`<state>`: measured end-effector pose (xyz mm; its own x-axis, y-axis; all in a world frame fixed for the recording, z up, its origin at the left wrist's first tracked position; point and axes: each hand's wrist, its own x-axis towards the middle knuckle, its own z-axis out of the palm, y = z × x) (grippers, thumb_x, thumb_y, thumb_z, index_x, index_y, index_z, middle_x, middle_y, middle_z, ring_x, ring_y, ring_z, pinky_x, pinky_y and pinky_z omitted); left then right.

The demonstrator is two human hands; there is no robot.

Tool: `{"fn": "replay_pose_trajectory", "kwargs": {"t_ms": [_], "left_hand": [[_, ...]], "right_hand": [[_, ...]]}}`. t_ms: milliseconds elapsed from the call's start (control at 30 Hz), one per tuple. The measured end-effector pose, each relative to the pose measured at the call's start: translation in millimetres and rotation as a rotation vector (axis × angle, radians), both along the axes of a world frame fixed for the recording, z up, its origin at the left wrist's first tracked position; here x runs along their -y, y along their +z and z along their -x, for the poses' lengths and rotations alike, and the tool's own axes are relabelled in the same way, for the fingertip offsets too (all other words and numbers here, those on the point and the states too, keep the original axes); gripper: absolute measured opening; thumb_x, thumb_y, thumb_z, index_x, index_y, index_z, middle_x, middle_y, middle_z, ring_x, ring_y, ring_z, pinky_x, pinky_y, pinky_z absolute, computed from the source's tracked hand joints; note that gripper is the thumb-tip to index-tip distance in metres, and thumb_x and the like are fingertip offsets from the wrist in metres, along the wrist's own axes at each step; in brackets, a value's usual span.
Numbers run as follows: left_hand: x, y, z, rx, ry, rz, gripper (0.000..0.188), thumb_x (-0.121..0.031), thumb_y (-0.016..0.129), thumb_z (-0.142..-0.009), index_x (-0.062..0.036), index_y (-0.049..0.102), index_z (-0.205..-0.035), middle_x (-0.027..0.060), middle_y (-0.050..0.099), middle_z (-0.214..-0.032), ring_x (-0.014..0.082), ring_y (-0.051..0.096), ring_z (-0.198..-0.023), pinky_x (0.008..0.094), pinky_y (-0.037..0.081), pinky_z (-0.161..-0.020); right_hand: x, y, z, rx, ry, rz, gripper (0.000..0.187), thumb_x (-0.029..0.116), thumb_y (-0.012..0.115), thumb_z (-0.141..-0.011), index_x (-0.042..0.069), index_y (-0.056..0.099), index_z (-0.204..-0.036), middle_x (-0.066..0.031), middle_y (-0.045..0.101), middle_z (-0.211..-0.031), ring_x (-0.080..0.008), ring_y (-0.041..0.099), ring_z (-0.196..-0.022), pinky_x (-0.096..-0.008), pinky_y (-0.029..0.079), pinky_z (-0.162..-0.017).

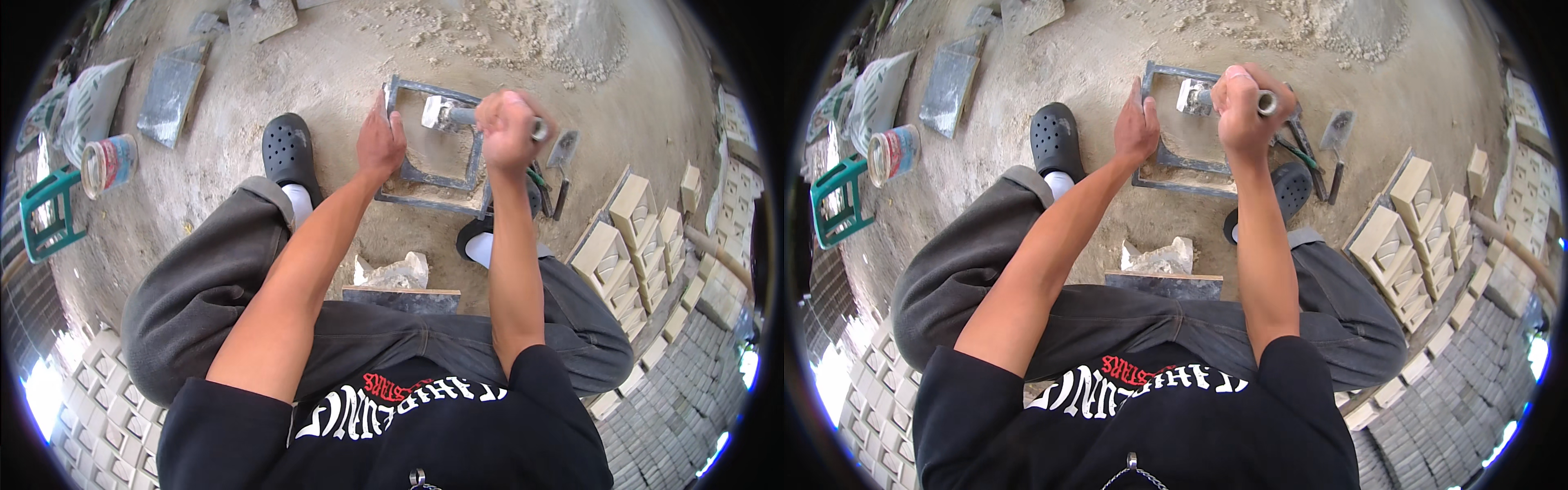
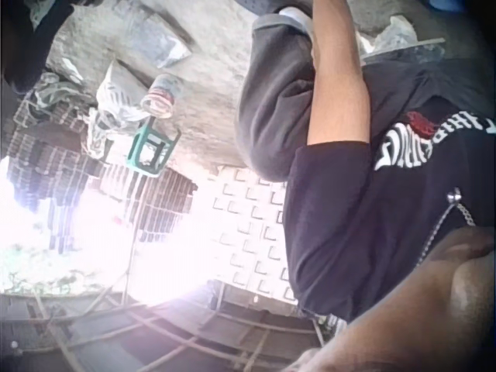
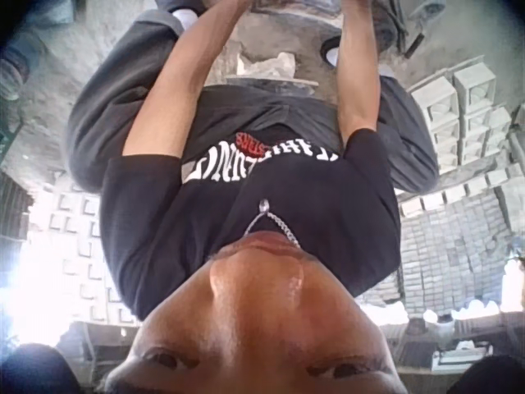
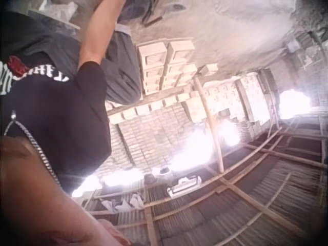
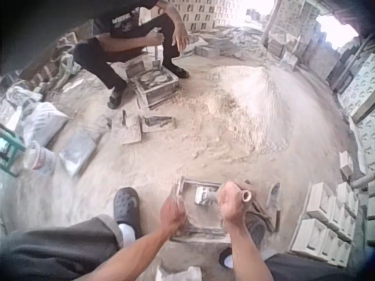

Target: The person prepares a stone mold by packing sand into a square frame using a trowel and then smooths the surface with a brush.

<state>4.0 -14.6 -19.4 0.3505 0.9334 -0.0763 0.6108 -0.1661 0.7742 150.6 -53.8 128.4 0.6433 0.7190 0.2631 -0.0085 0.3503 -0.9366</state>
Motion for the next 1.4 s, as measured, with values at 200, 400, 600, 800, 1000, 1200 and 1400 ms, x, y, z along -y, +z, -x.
{"fn": "replay_pose_trajectory", "kwargs": {"t_ms": [200,400,600,800,1000,1200,1400], "left_hand": [[-2.9,7.3,6.7,-0.121,0.189,0.277,0.042,-0.035,0.031,-0.099,-0.0129,0.062,-0.117,0.0235,0.067,-0.098,0.0417,0.063,-0.094,0.0487,0.047,-0.083],[-0.9,-0.7,7.5,-0.095,0.212,0.186,0.04,-0.038,0.032,-0.098,-0.0098,0.061,-0.091,0.0243,0.064,-0.075,0.0471,0.061,-0.074,0.0551,0.046,-0.07],[2.7,-6.3,9.6,-0.075,0.252,0.177,0.038,-0.037,0.033,-0.098,-0.0092,0.059,-0.095,0.0249,0.064,-0.075,0.0481,0.06,-0.072,0.0569,0.045,-0.067],[-1.2,-7.4,7.0,-0.052,0.239,0.176,0.035,-0.033,0.037,-0.097,-0.0072,0.06,-0.1,0.0245,0.065,-0.072,0.0464,0.062,-0.069,0.0563,0.047,-0.066],[-1.4,-1.0,8.3,-0.084,0.241,0.197,0.034,-0.034,0.037,-0.097,-0.008,0.059,-0.099,0.0243,0.065,-0.073,0.0458,0.062,-0.07,0.0557,0.047,-0.066],[-3.7,1.4,10.1,-0.063,0.225,0.191,0.033,-0.034,0.038,-0.096,-0.0075,0.059,-0.098,0.0237,0.065,-0.072,0.0454,0.062,-0.069,0.0556,0.047,-0.066],[-4.5,-0.8,8.7,-0.021,0.242,0.118,0.032,-0.034,0.04,-0.095,-0.0077,0.058,-0.096,0.0231,0.064,-0.07,0.0449,0.062,-0.066,0.0559,0.047,-0.063]], "right_hand": [[-17.0,4.6,-0.3,0.014,0.057,-0.008,0.033,0.005,0.047,-0.084,0.003,0.038,-0.052,-0.0036,0.041,-0.047,-0.0098,0.037,-0.039,-0.0273,0.028,-0.038],[-23.1,3.9,6.9,-0.065,0.08,0.055,0.031,0.005,0.047,-0.083,0.004,0.037,-0.054,-0.0036,0.036,-0.047,-0.011,0.033,-0.038,-0.0278,0.028,-0.038],[-31.0,28.6,-2.5,-0.104,0.122,0.015,0.032,0.005,0.047,-0.083,0.003,0.039,-0.052,-0.0044,0.038,-0.046,-0.0112,0.035,-0.039,-0.0283,0.031,-0.039],[-23.4,-4.8,14.5,0.02,0.059,0.135,0.027,0.006,0.049,-0.085,0.003,0.046,-0.058,-0.0042,0.046,-0.052,-0.0103,0.039,-0.045,-0.0291,0.034,-0.044],[-27.7,10.5,-10.8,0.072,0.497,0.152,0.02,0.013,0.06,-0.08,-0.001,0.054,-0.067,-0.0094,0.059,-0.083,-0.0165,0.053,-0.074,-0.0336,0.043,-0.067],[-41.1,6.0,-16.6,-0.043,0.65,0.223,0.036,0.012,0.056,-0.09,0.003,0.049,-0.055,-0.004,0.05,-0.055,-0.0131,0.046,-0.049,-0.0316,0.041,-0.053],[-40.9,6.5,15.5,-0.036,-0.044,0.114,0.04,0.011,0.054,-0.093,0.008,0.042,-0.055,-0.0009,0.04,-0.048,-0.0111,0.039,-0.044,-0.0287,0.038,-0.052]]}}
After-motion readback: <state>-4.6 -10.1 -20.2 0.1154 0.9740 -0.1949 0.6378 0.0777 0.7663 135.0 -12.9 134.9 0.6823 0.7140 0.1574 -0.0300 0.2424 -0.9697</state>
